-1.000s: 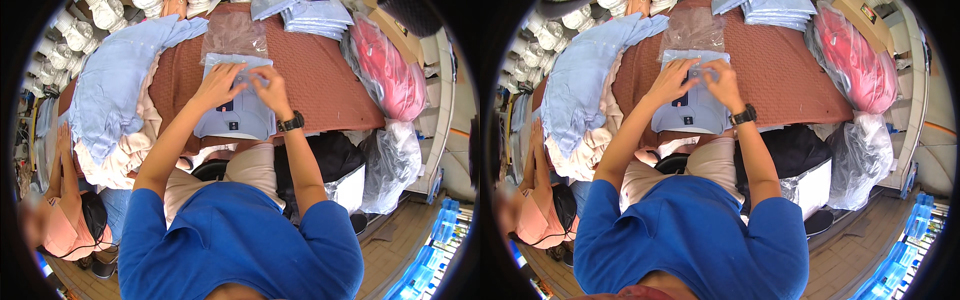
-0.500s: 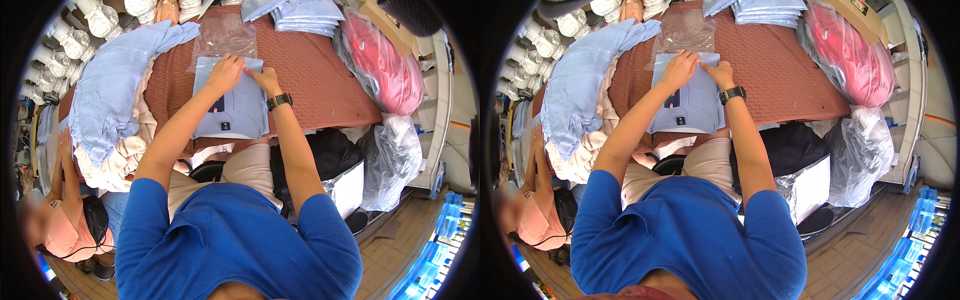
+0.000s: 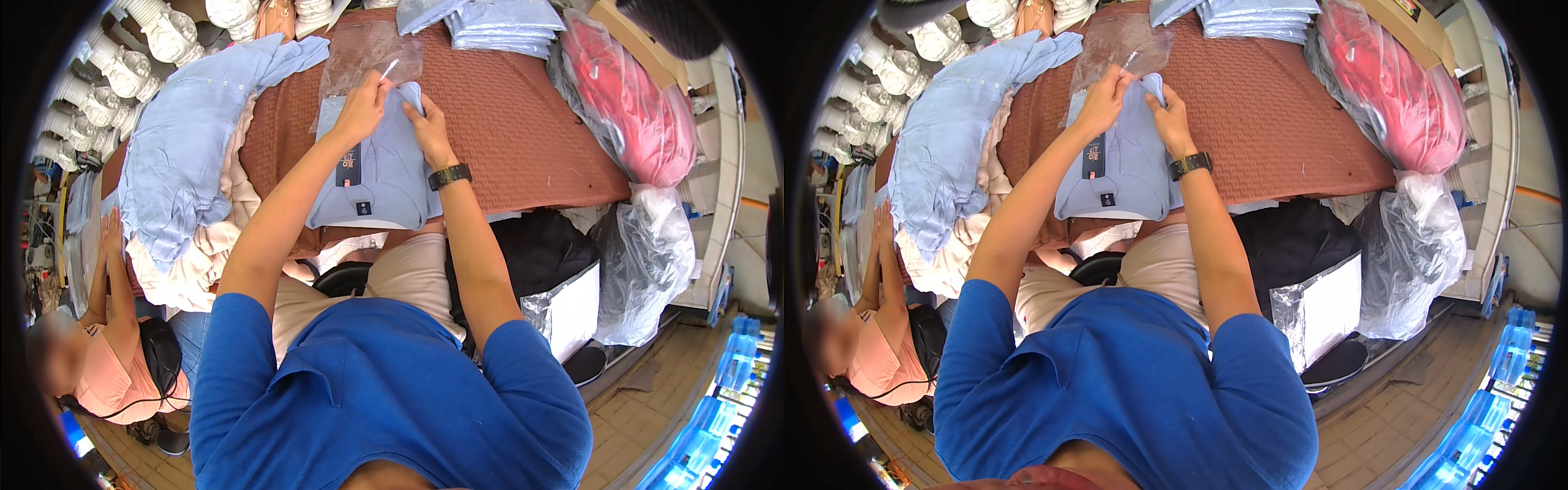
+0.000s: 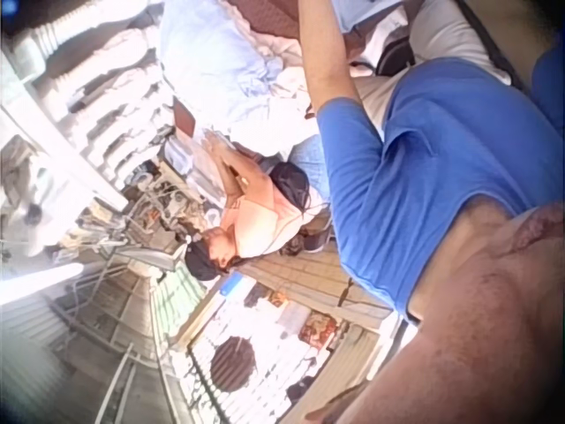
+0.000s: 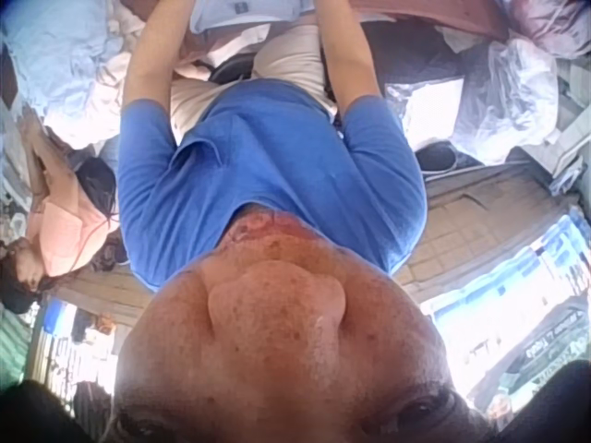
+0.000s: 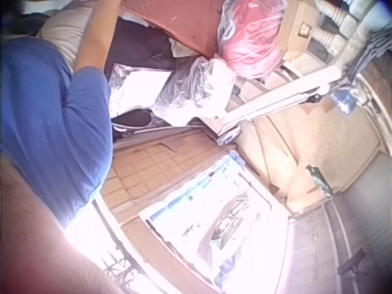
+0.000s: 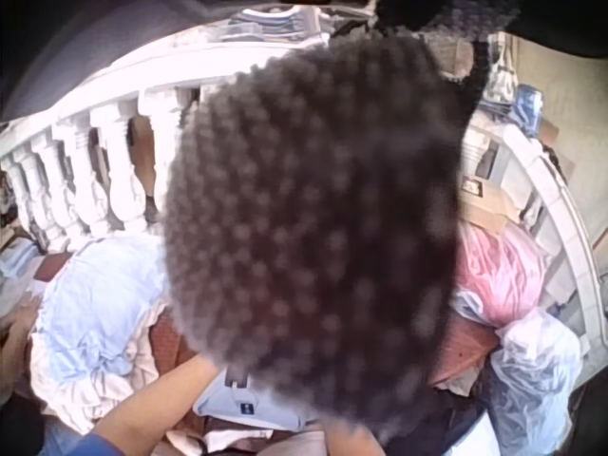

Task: The person folds a light blue button-down shirt on a table and places it inside a clear plastic bag along with a cardboard backing and a tag.

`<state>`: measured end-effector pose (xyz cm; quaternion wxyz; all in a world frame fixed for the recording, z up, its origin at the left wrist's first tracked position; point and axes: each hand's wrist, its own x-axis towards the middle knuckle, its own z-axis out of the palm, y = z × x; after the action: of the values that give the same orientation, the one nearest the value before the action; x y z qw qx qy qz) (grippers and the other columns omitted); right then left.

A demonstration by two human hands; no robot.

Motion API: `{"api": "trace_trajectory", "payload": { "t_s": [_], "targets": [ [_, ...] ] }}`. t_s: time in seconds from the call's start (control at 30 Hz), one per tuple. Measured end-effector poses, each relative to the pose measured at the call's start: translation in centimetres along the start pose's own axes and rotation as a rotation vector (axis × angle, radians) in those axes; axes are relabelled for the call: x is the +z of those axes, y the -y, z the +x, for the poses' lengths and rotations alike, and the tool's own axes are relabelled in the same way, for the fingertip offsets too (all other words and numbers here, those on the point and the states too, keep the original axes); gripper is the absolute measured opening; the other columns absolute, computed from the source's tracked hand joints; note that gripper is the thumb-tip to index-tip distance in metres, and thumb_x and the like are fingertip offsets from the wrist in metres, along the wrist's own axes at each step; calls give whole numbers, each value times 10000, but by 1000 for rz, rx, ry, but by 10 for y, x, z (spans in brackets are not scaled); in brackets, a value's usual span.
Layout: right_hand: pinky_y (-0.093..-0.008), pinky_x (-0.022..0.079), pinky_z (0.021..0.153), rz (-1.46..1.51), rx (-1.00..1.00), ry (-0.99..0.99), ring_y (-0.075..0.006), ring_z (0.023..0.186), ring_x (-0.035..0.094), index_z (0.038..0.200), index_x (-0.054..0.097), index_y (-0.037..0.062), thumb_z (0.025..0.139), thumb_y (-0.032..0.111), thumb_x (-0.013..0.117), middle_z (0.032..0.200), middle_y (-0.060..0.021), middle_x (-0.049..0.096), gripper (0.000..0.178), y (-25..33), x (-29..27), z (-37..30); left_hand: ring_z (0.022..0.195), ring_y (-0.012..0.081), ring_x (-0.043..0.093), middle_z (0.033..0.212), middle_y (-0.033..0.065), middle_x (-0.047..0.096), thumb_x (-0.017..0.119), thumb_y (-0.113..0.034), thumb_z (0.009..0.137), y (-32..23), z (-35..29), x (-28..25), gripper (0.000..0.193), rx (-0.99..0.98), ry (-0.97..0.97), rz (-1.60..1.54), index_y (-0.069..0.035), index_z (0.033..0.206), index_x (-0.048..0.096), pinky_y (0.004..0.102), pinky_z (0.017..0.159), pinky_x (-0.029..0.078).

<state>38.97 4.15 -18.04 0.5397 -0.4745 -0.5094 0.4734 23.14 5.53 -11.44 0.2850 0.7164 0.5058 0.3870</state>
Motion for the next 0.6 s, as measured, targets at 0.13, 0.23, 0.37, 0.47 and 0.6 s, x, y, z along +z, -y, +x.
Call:
{"api": "trace_trajectory", "payload": {
  "t_s": [0.13,0.23,0.37,0.47,0.6],
  "targets": [
    [-366,388,1039,-152,-60,64,-272,1162,506,1375,579,85,971,175,570,1243,-169,542,413,-2,3,10,798,301,680,1072,186,712,457,-113,1045,15,0,4,188,169,-49,2,-52,1190,560,397,731,512],
    [-388,370,1073,-213,-81,114,-318,1194,489,1439,519,101,973,175,541,1251,-202,529,472,-8,-2,19,852,319,684,1090,198,700,452,-72,1032,11,-2,4,278,165,28,14,-96,1284,567,406,773,512],
    [-411,363,1090,-204,-70,68,-374,1212,482,1491,450,102,976,171,515,1260,-237,516,524,-16,-1,27,891,343,687,1123,201,690,456,-52,1020,13,-7,6,346,195,68,15,-127,1341,561,419,792,512],
    [-423,364,1088,-332,-40,7,-397,1254,455,1477,456,74,979,177,512,1236,-258,545,511,-6,1,17,945,370,683,1159,210,678,456,-51,1017,6,-13,10,359,210,71,26,-135,1350,560,441,815,511],
    [-416,393,1056,-473,68,-10,-386,1211,516,1412,507,19,990,201,497,1185,-263,609,460,21,10,5,933,395,671,1177,225,669,456,-56,1016,7,-16,12,384,296,19,23,-150,1377,547,446,823,511]
  ]
}}
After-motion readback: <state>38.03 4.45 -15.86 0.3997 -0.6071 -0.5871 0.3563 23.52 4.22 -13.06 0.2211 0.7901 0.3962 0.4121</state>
